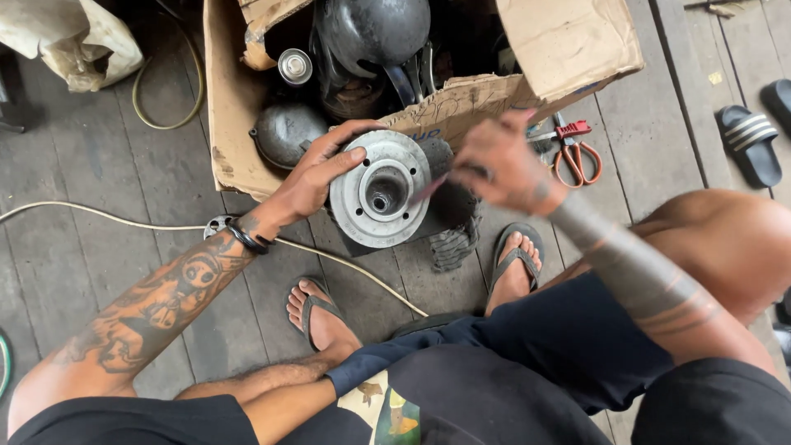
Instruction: Cleaning a motorcycle engine cylinder head by scraping dirt and carbon with a small tool
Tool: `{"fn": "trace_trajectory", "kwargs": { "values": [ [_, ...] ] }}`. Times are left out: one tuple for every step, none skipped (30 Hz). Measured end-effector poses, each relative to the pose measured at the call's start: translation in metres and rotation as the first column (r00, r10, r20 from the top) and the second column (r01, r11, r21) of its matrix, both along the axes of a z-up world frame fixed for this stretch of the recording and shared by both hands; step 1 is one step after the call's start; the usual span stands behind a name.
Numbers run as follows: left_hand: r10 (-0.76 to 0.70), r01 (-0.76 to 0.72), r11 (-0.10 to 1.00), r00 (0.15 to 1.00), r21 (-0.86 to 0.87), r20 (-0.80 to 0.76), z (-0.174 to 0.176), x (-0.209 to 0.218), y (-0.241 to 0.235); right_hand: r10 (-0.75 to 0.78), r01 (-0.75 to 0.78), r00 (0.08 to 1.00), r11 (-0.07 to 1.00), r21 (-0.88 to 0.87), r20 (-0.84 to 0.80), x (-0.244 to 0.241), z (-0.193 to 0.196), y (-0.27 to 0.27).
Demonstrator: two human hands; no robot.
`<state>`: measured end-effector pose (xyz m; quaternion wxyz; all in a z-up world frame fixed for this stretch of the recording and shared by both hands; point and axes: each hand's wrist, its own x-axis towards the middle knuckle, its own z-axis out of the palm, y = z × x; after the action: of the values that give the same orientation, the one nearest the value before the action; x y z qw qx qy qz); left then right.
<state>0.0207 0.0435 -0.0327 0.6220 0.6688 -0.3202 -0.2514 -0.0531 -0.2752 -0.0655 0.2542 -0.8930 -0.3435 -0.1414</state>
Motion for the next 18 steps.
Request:
{"fn": "trace_trajectory", "kwargs": {
  "values": [
    [0.004,-0.004,1.000,1.000,-0.010,-0.019,0.000,-0.001,0.000,-0.062,0.064,0.998,0.997,0.046,-0.031,0.007,-0.002,-0.014],
    [0.010,-0.011,1.000,0.999,-0.022,-0.033,0.001,-0.001,0.000,-0.121,0.126,0.991,0.988,0.089,-0.058,0.017,-0.002,-0.030],
    [0.011,-0.012,1.000,1.000,-0.024,-0.029,0.001,-0.001,0.000,-0.120,0.124,0.991,0.988,0.087,-0.053,0.011,0.001,-0.021],
    [0.017,-0.018,1.000,0.999,-0.025,-0.039,0.001,-0.001,0.000,-0.100,0.103,0.994,0.992,0.076,-0.044,0.007,0.004,-0.012],
    [0.022,-0.023,0.999,0.999,-0.026,-0.050,0.000,-0.001,0.000,-0.079,0.082,0.996,0.995,0.065,-0.034,0.003,0.006,-0.004],
    [0.029,-0.030,0.999,0.998,-0.027,-0.052,0.000,0.000,0.000,-0.073,0.075,0.997,0.995,0.064,-0.036,-0.005,0.020,0.011],
    [0.020,-0.021,1.000,0.999,-0.020,-0.032,0.000,0.000,0.000,0.033,-0.026,0.998,0.993,0.116,-0.056,-0.012,0.034,0.026],
    [0.007,-0.007,1.000,1.000,-0.008,-0.014,0.000,0.001,0.001,0.134,-0.120,0.988,0.978,0.173,-0.070,-0.021,0.047,0.042],
    [0.009,-0.009,1.000,1.000,-0.006,-0.017,-0.001,0.001,0.001,0.136,-0.121,0.988,0.977,0.175,-0.073,-0.011,0.032,0.027],
    [0.001,-0.001,1.000,1.000,-0.006,-0.010,-0.001,0.001,0.001,0.047,-0.042,0.998,0.994,0.098,-0.050,-0.003,0.017,0.011],
    [-0.007,0.007,1.000,1.000,-0.006,-0.003,-0.001,0.001,0.001,-0.039,0.039,0.999,0.999,0.021,-0.021,0.005,0.003,-0.004],
    [-0.008,0.008,1.000,1.000,-0.008,0.000,-0.002,0.001,0.002,-0.040,0.041,0.999,0.999,0.019,-0.017,0.010,-0.001,-0.013],
    [-0.009,0.009,1.000,1.000,-0.009,-0.013,-0.002,0.002,0.002,-0.099,0.101,0.994,0.994,0.050,-0.045,0.015,-0.005,-0.022],
    [-0.009,0.009,1.000,1.000,-0.011,-0.022,-0.002,0.004,0.003,-0.156,0.162,0.985,0.984,0.079,-0.071,0.022,-0.008,-0.032],
    [-0.010,0.010,1.000,1.000,-0.014,-0.015,0.000,0.003,0.001,-0.158,0.162,0.985,0.984,0.077,-0.064,0.012,0.000,-0.017],
    [-0.005,0.004,1.000,1.000,-0.022,-0.019,0.002,0.001,0.001,-0.103,0.107,0.992,0.993,0.055,-0.079,0.003,0.007,-0.001],
    [0.001,-0.001,1.000,1.000,-0.031,-0.023,0.003,-0.001,0.000,-0.048,0.052,0.994,0.998,0.033,-0.096,-0.007,0.014,0.014],
    [0.005,-0.005,1.000,1.000,-0.029,-0.025,0.002,0.000,0.000,-0.044,0.048,0.994,0.998,0.034,-0.097,-0.008,0.012,0.017]
  ]
}}
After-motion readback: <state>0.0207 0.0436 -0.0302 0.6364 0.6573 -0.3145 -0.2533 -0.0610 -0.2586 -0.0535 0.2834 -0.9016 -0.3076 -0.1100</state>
